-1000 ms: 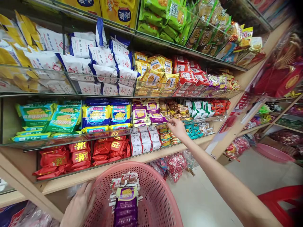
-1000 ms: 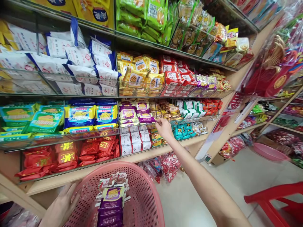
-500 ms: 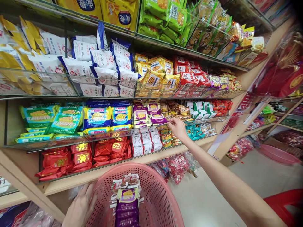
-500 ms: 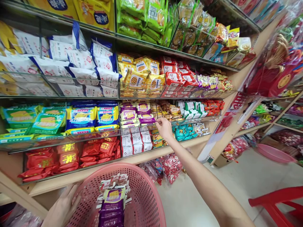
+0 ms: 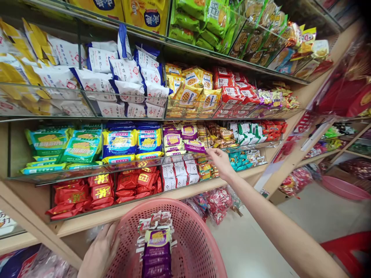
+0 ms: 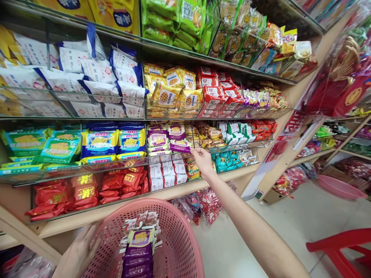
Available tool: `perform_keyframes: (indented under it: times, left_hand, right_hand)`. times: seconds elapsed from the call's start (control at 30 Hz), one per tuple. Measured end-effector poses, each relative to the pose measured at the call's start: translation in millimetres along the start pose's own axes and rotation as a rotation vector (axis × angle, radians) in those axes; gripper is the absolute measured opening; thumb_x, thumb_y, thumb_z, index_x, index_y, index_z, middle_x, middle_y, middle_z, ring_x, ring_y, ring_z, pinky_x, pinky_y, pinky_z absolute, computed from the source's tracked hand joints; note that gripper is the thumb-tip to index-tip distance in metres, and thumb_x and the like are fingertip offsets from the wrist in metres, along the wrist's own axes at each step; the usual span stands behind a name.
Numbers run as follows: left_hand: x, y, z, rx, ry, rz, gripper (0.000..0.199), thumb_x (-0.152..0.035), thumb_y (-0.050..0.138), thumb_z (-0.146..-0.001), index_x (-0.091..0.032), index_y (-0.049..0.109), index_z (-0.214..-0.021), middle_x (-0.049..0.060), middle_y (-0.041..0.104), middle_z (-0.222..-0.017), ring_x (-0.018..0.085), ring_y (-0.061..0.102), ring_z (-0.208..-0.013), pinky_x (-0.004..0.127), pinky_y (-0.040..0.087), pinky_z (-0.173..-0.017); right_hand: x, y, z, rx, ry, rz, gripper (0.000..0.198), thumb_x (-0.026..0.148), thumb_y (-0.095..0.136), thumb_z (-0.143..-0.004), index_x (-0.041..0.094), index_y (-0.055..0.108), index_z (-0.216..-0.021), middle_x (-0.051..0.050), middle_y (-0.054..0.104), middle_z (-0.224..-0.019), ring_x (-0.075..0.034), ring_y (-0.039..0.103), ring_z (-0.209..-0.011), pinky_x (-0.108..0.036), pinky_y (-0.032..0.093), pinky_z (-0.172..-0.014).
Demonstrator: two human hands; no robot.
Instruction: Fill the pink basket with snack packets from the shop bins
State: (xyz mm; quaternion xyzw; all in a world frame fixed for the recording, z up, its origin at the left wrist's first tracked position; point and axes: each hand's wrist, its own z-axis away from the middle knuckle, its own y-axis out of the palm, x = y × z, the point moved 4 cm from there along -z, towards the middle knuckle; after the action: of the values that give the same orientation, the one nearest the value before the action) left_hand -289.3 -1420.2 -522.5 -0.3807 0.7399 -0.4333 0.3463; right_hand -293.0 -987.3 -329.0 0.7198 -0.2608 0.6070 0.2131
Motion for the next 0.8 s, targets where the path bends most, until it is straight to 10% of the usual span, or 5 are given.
perform_keyframes:
  times: [0.23, 0.8]
  left_hand:
    - [1, 2, 1, 0.030, -0.020, -0.005, 0.035, -0.029, 0.033, -0.088, -0.024, 0.043, -0.121, 0.007, 0.058, -0.120, 0.020, 0.057, -0.110, 0.035, 0.047, -0.092]
    - [-11, -11, -1, 0.036, -0.044, 0.001, 0.037, -0.029, 0.032, -0.087, -0.020, 0.048, -0.118, 0.008, 0.060, -0.116, 0.022, 0.060, -0.104, 0.036, 0.048, -0.089]
  right_hand:
    - [-10, 10, -6, 0.144, 0.443, -0.271, 0.023, 0.033, 0.055, -0.084, 0.014, 0.057, -0.071, -0.007, 0.067, -0.067, -0.011, 0.063, -0.060, -0.019, 0.051, -0.052]
    - [17, 9, -11, 0.125, 0.277, -0.203, 0.018, 0.012, 0.054, -0.083, 0.016, 0.051, -0.065, -0.001, 0.063, -0.059, -0.010, 0.064, -0.054, -0.018, 0.053, -0.048]
